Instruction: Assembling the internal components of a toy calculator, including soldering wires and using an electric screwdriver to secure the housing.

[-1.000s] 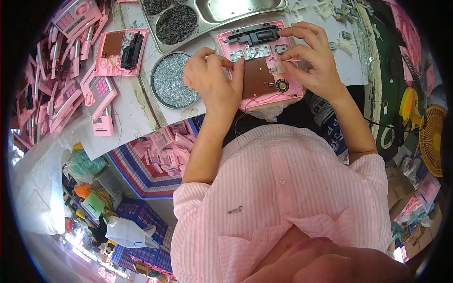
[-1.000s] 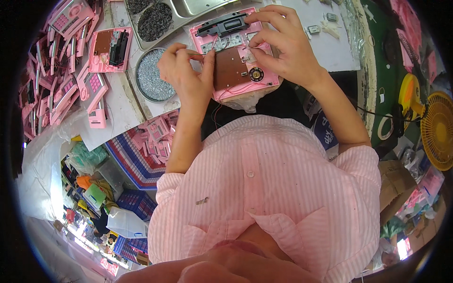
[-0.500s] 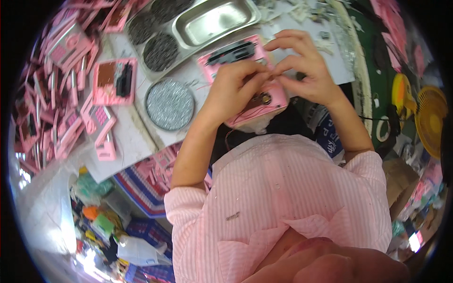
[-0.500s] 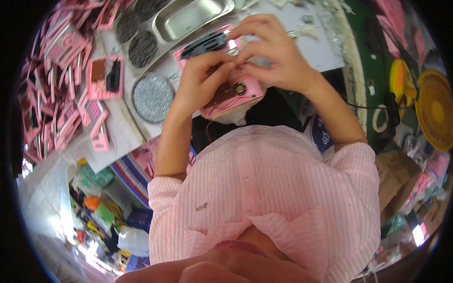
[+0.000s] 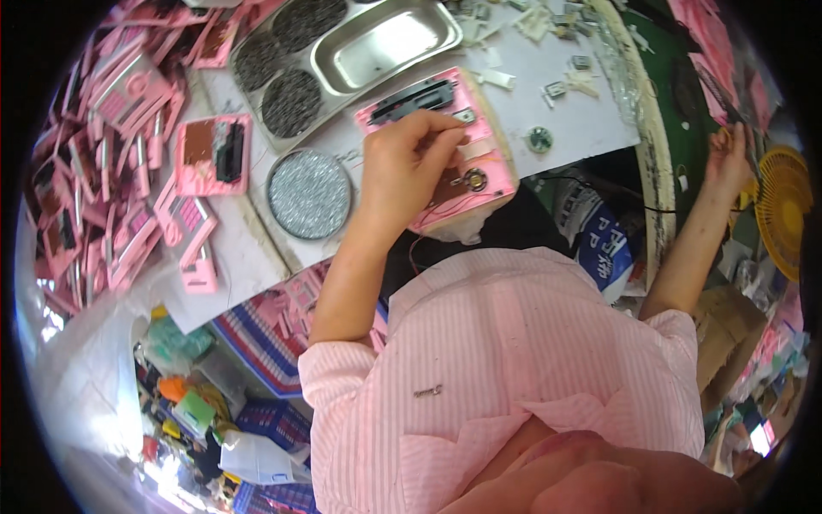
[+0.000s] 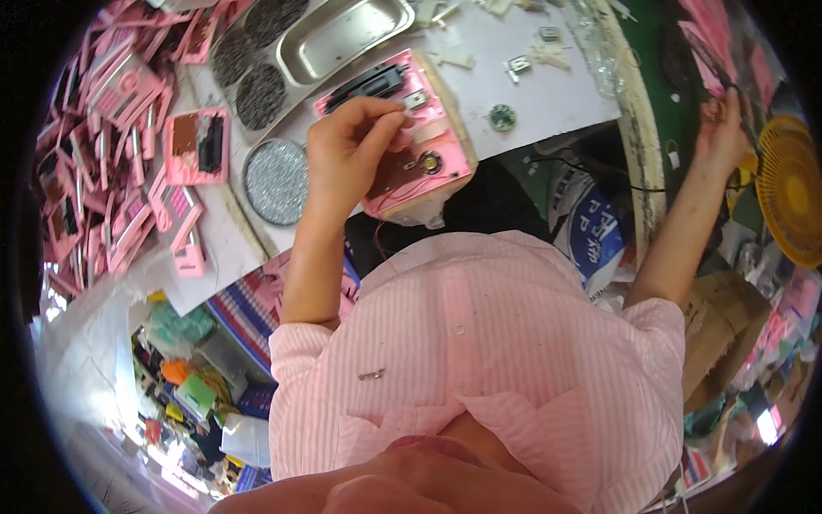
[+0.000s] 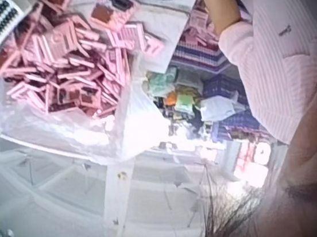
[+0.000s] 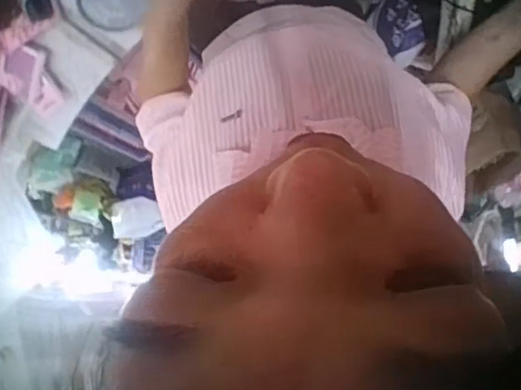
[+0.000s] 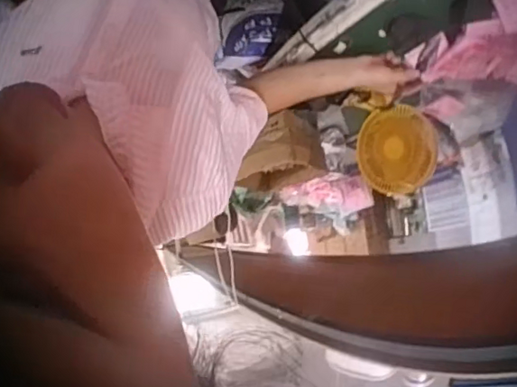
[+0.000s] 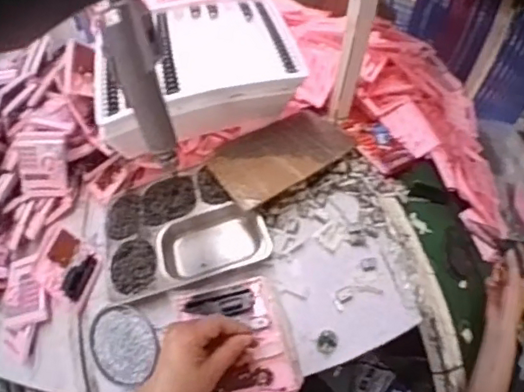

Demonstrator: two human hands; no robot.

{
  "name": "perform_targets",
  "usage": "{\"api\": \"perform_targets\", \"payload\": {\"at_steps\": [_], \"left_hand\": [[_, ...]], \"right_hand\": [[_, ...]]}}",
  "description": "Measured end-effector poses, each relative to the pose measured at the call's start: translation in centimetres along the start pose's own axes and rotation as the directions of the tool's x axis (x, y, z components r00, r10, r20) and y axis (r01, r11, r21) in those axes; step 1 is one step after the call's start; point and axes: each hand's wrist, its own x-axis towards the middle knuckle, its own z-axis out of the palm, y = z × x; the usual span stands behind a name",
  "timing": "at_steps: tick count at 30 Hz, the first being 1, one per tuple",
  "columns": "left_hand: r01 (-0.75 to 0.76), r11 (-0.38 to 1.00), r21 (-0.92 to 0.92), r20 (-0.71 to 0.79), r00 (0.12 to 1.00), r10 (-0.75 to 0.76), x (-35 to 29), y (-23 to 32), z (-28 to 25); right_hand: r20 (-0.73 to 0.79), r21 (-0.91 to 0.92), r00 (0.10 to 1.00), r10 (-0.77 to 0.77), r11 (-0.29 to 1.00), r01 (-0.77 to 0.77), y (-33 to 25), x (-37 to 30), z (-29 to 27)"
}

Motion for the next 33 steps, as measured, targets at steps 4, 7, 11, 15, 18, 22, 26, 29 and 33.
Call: {"api": "perform_targets", "payload": {"at_steps": [4,7,11,15,18,22,26,29,33], "left_hand": [[0.031,1.000,-0.006,-0.044,0.999,-0.031,-0.4,0.2,-0.1],[0.064,0.993,-0.095,-0.053,0.996,-0.069,-0.3,0.2,-0.2],[0.079,0.982,-0.171,-0.049,0.995,-0.089,-0.1,-0.3,0.2],[0.019,0.999,-0.048,-0.065,0.998,-0.022,-0.1,-0.9,0.4],[-0.043,0.999,-0.022,-0.103,0.994,0.041,-0.1,-0.7,0.6],[-0.047,0.998,0.045,-0.107,0.993,0.052,-0.3,-0.5,0.4],[-0.030,0.999,0.044,-0.083,0.996,0.034,-0.3,-0.9,0.2],[0.005,0.997,-0.073,-0.086,0.996,-0.011,-0.3,-1.1,0.2],[-0.036,0.995,-0.089,-0.138,0.990,0.024,-0.1,-1.2,0.4]], "right_hand": [[-0.259,-0.266,0.943,-0.208,0.954,0.137,-0.7,1.2,-2.1],[0.169,0.249,0.960,-0.225,0.952,0.179,-1.7,5.3,-13.8],[0.111,0.232,0.969,-0.221,0.954,0.191,-4.0,-10.2,4.7],[0.632,-0.043,0.773,-0.057,0.993,0.108,0.4,-20.2,16.2],[0.815,0.031,0.578,0.033,0.994,-0.102,2.2,-23.2,21.3],[0.870,-0.066,0.479,0.119,0.990,-0.126,2.6,-24.0,23.2],[0.869,-0.092,0.475,0.136,0.989,-0.115,2.9,-24.2,23.1],[0.845,-0.089,0.514,0.147,0.987,-0.137,3.2,-24.5,22.7],[0.843,-0.069,0.531,0.079,0.997,-0.039,3.3,-25.1,21.8]]}}
